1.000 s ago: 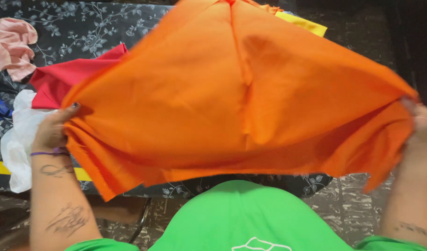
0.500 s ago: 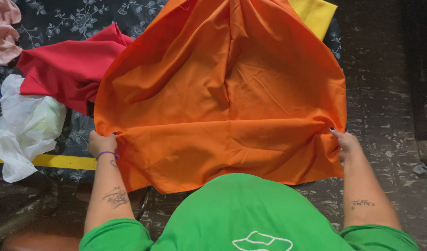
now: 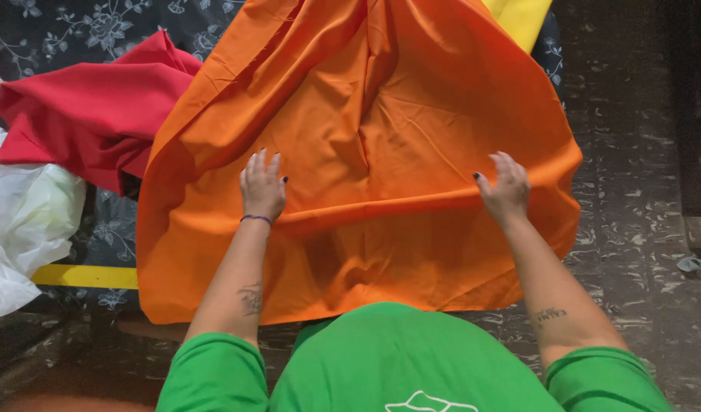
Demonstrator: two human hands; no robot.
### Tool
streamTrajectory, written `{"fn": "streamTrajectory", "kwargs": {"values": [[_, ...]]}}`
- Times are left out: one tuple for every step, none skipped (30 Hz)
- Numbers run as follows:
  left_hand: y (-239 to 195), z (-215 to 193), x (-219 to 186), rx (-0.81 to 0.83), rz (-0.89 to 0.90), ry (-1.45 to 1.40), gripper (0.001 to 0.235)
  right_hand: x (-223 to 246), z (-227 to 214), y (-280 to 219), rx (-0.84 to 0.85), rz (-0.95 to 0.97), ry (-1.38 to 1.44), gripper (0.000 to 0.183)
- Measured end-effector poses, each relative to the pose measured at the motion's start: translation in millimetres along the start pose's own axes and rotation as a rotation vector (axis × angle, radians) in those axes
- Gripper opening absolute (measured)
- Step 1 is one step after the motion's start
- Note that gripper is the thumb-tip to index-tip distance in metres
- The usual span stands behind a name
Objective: The person spreads a large piece of orange fabric on a table and uses scissors to cut it into two separate pieces. The person then lifts the cut fabric to inspect the result.
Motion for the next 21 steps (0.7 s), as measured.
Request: {"fn": "streamTrajectory", "kwargs": {"values": [[18,11,-11,0.062,0.056,0.017,0.062,22,10,16,0.103,-0.078,0.049,0.055],[36,21,-22,0.124,0.111,0.035,0.061,43,21,32,0.205,-0.157,0.099,0.058],[50,24,-33,0.132,0.113,0.035,0.061,59,25,41,0.211,-0.151,0.1,0.058],[64,28,-44,0.191,0.141,0.068,0.06,75,33,52,0.36,-0.14,0.07,0.06],[77,34,-55,0.252,0.169,0.098,0.061,90,43,61,0.511,-0.128,0.039,0.063],[84,41,-55,0.262,0.17,0.097,0.061,99,46,65,0.519,-0.122,0.04,0.063],[92,48,-55,0.309,0.137,0.115,0.064,107,51,70,0.602,-0.068,0.032,0.066],[100,55,-54,0.357,0.104,0.133,0.069,114,56,75,0.684,-0.013,0.024,0.069],[102,53,-51,0.37,0.105,0.13,0.069,115,55,79,0.695,-0.005,0.023,0.069],[104,48,-47,0.329,0.09,0.135,0.07,117,55,84,0.687,-0.001,0.003,0.072],[107,42,-44,0.285,0.075,0.14,0.072,118,52,90,0.676,0.001,-0.017,0.076],[114,40,-39,0.295,0.075,0.137,0.072,114,55,98,0.685,0.006,-0.019,0.076],[119,36,-33,0.261,0.069,0.172,0.074,111,57,105,0.669,0.005,-0.069,0.078],[124,31,-27,0.226,0.063,0.207,0.077,108,59,111,0.653,0.003,-0.119,0.08],[130,31,-23,0.232,0.061,0.205,0.077,108,61,116,0.659,0.003,-0.12,0.08],[135,30,-19,0.212,0.044,0.202,0.075,108,62,120,0.647,0.005,-0.121,0.08],[142,28,-15,0.187,0.028,0.202,0.074,109,64,126,0.63,0.006,-0.12,0.079],[150,25,-14,0.189,0.027,0.202,0.074,109,67,133,0.632,0.006,-0.119,0.079],[158,22,-13,0.203,0.017,0.2,0.074,109,70,139,0.611,-0.009,-0.115,0.08],[166,20,-13,0.217,0.006,0.198,0.075,110,73,145,0.591,-0.024,-0.111,0.081],[173,8,-18,0.219,0.007,0.199,0.075,111,74,150,0.592,-0.023,-0.11,0.081]]}}
Point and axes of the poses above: each hand's wrist, its own y-axis towards the middle knuckle, its own z-axis out of the palm, x = y × z, the point moved 3 cm from there along y, towards the middle knuckle, and after that the axes turned 14 degrees about x, right-handed, at the moved point
